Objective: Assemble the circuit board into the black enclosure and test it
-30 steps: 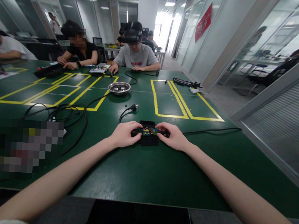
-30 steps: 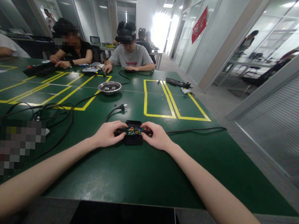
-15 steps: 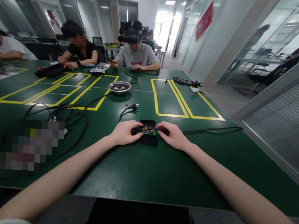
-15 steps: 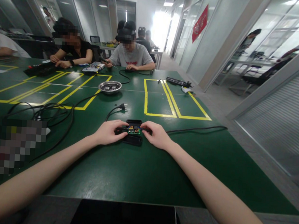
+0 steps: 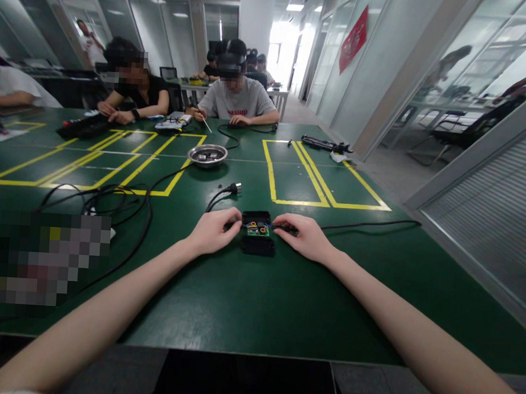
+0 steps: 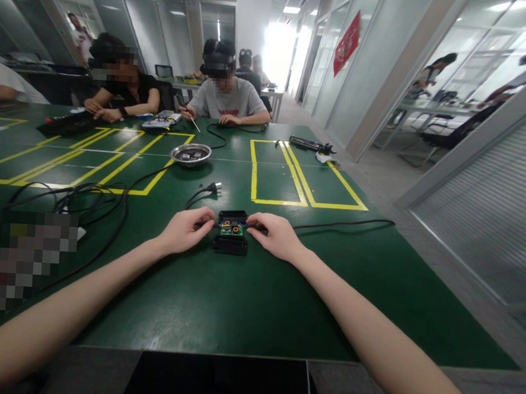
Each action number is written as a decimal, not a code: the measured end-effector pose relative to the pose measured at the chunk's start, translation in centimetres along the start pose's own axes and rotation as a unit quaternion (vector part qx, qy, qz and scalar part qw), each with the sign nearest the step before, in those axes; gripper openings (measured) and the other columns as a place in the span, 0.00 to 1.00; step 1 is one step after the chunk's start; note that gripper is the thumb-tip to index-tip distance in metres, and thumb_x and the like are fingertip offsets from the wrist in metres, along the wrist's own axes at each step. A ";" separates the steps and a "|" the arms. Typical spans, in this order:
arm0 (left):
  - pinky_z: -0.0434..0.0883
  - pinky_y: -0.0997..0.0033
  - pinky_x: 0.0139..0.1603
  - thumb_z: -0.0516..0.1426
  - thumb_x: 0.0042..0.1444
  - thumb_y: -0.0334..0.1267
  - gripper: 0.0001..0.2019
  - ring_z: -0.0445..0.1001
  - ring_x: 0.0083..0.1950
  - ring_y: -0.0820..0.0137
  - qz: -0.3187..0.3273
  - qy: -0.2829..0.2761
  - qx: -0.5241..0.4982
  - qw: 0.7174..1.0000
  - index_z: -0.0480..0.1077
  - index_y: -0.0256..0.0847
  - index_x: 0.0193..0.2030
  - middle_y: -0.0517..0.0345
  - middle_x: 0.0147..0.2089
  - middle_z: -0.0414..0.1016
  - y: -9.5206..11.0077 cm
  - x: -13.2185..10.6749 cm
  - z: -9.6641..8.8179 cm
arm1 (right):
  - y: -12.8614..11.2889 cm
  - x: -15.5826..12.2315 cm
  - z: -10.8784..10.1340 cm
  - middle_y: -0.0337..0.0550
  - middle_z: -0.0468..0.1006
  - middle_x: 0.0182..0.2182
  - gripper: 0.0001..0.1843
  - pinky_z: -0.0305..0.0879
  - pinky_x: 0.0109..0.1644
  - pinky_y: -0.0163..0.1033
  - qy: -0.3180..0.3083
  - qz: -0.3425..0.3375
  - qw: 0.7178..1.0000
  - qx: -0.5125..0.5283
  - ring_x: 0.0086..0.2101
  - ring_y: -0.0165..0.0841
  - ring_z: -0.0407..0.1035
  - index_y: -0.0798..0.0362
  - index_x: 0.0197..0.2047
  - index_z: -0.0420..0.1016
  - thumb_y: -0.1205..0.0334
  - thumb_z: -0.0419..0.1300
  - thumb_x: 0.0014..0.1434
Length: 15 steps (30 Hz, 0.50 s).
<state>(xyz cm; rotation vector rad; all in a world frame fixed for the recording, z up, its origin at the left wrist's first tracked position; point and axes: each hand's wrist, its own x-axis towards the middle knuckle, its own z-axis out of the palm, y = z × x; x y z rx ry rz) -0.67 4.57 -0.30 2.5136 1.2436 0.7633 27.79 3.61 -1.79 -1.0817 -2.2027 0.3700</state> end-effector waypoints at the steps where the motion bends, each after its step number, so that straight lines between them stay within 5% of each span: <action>1: 0.64 0.72 0.32 0.51 0.66 0.41 0.11 0.72 0.29 0.69 0.000 0.007 0.009 1.000 0.72 0.42 0.37 0.61 0.30 0.76 -0.1 0.1 -0.1 | 0.2 0.0 -0.3 0.44 0.84 0.37 0.08 0.69 0.37 0.39 -0.005 0.004 1.000 -0.016 0.34 0.36 0.77 0.49 0.45 0.79 0.57 0.62 0.65; 6: 0.57 0.71 0.30 0.50 0.67 0.40 0.17 0.64 0.25 0.72 -0.004 0.019 0.017 1.000 0.63 0.41 0.26 0.63 0.22 0.65 -0.2 0.2 -0.7 | 0.5 0.0 -1.6 0.42 0.80 0.25 0.20 0.61 0.33 0.37 -0.011 -0.002 0.997 -0.073 0.26 0.33 0.72 0.51 0.30 0.78 0.52 0.56 0.70; 15: 0.54 0.71 0.29 0.48 0.72 0.45 0.24 0.58 0.21 0.74 0.014 0.021 0.034 0.999 0.57 0.42 0.22 0.64 0.19 0.59 0.2 -0.1 -1.3 | -1.6 -0.6 -2.5 0.40 0.73 0.19 0.24 0.57 0.29 0.37 0.010 -0.039 0.997 -0.073 0.20 0.30 0.64 0.51 0.24 0.73 0.52 0.53 0.70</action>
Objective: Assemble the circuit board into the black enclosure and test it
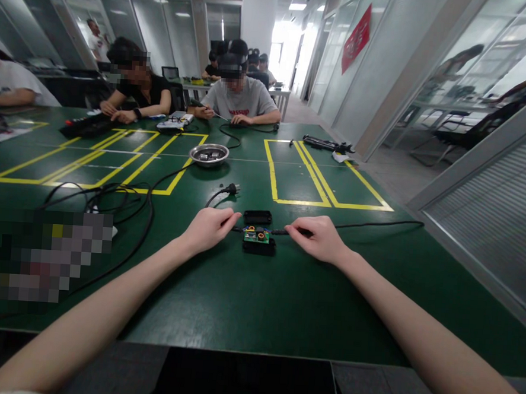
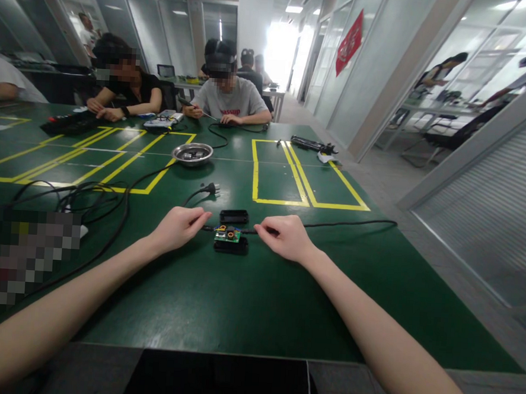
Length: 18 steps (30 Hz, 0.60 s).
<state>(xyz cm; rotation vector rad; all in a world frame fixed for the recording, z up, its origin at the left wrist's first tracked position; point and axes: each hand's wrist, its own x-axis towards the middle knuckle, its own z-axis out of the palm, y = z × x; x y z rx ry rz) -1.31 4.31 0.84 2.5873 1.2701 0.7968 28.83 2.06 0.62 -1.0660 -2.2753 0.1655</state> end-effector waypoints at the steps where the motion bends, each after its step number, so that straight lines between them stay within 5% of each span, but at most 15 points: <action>1: 0.55 0.71 0.29 0.48 0.72 0.45 0.24 0.59 0.21 0.74 0.004 -0.001 0.004 1.000 0.58 0.42 0.22 0.64 0.19 0.59 0.1 -0.1 0.0 | -0.1 0.0 -0.1 0.39 0.72 0.18 0.24 0.56 0.29 0.37 -0.002 -0.001 1.000 0.000 0.20 0.29 0.62 0.51 0.22 0.72 0.52 0.53 0.69; 18: 0.56 0.70 0.29 0.49 0.73 0.44 0.23 0.64 0.22 0.71 0.009 -0.060 0.042 0.997 0.65 0.41 0.24 0.60 0.20 0.66 0.4 -0.7 1.1 | 0.2 0.2 -0.4 0.35 0.66 0.16 0.21 0.53 0.29 0.36 -0.088 0.010 0.996 0.008 0.18 0.27 0.58 0.50 0.21 0.64 0.55 0.54 0.65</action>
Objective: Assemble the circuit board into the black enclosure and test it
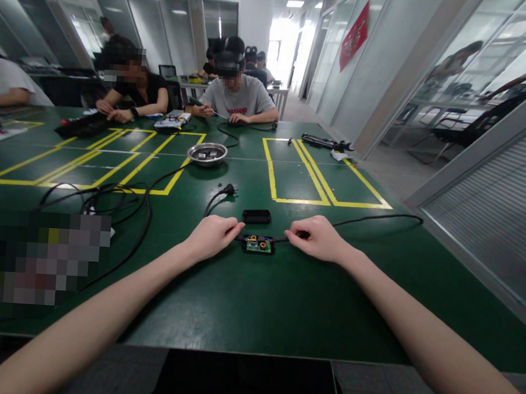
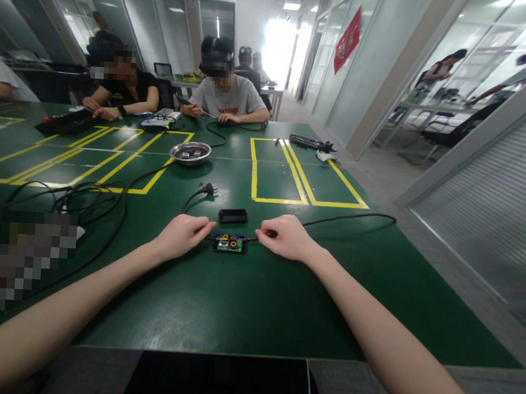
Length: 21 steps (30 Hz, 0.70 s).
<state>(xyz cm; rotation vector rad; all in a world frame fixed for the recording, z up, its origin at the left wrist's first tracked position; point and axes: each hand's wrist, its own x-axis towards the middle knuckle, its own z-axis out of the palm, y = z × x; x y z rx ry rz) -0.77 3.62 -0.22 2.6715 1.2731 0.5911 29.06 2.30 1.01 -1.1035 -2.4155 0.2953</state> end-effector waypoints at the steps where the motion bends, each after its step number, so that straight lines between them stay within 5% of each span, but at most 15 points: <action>1: 0.56 0.70 0.29 0.49 0.73 0.44 0.23 0.65 0.22 0.70 -0.001 -0.002 0.000 1.000 0.65 0.41 0.24 0.60 0.20 0.67 0.0 0.0 0.0 | 0.0 0.0 0.0 0.35 0.66 0.16 0.21 0.53 0.29 0.36 -0.006 0.002 1.000 -0.001 0.18 0.27 0.58 0.50 0.20 0.64 0.55 0.54 0.65; 21: 0.57 0.70 0.29 0.49 0.72 0.46 0.24 0.71 0.27 0.68 0.012 -0.015 0.024 1.000 0.70 0.41 0.25 0.57 0.23 0.73 0.2 -0.1 0.3 | -0.6 0.4 2.1 0.39 0.73 0.21 0.18 0.53 0.32 0.36 -0.021 0.041 0.998 -0.052 0.23 0.31 0.65 0.51 0.23 0.68 0.58 0.56 0.65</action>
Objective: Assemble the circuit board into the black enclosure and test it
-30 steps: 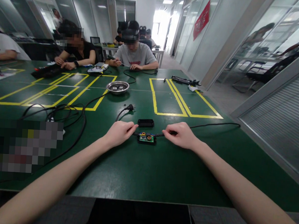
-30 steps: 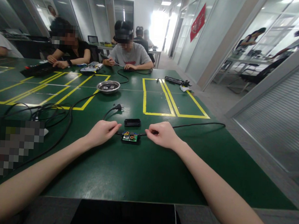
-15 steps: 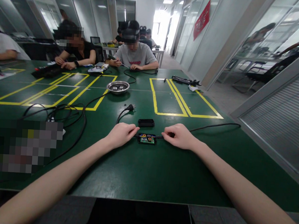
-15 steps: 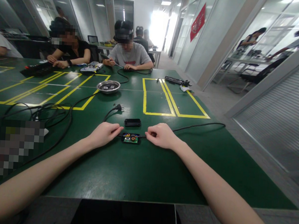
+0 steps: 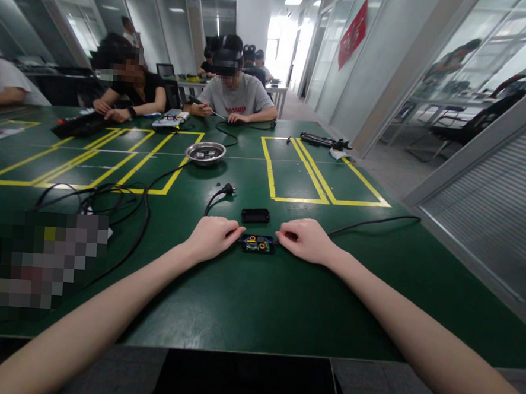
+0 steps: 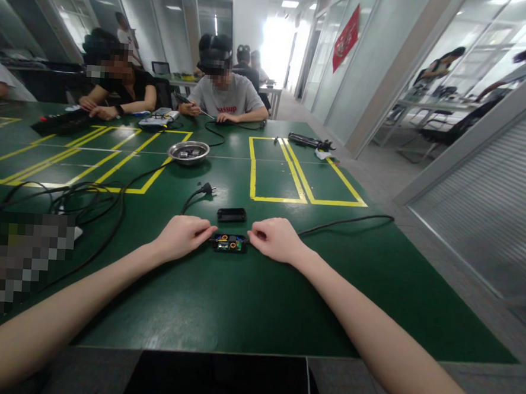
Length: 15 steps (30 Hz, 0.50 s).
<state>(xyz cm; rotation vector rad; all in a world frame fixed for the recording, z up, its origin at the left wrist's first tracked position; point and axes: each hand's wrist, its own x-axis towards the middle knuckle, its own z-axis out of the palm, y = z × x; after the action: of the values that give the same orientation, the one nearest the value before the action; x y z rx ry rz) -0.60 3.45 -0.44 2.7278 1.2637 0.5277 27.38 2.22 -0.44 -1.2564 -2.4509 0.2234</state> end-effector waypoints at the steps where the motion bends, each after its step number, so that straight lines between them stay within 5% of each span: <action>1: 0.57 0.71 0.30 0.48 0.72 0.46 0.24 0.71 0.27 0.68 0.000 -0.001 0.001 1.000 0.71 0.41 0.26 0.57 0.24 0.73 0.0 0.0 0.0 | -0.1 0.1 0.2 0.39 0.73 0.21 0.18 0.52 0.32 0.36 0.001 0.010 1.000 -0.006 0.24 0.32 0.66 0.51 0.24 0.69 0.58 0.56 0.66; 15: 0.56 0.70 0.30 0.50 0.72 0.45 0.22 0.72 0.27 0.67 -0.027 -0.022 0.015 0.999 0.70 0.42 0.26 0.58 0.24 0.74 0.8 0.3 0.1 | -1.5 0.9 1.3 0.38 0.70 0.19 0.19 0.48 0.30 0.37 0.003 0.108 0.994 0.000 0.23 0.33 0.65 0.49 0.25 0.68 0.56 0.56 0.69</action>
<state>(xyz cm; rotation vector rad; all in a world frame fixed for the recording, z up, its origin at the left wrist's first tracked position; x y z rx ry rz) 0.18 3.16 -0.31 2.7054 1.3403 0.4438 25.27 2.08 -0.89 -1.5205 -2.3078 0.2772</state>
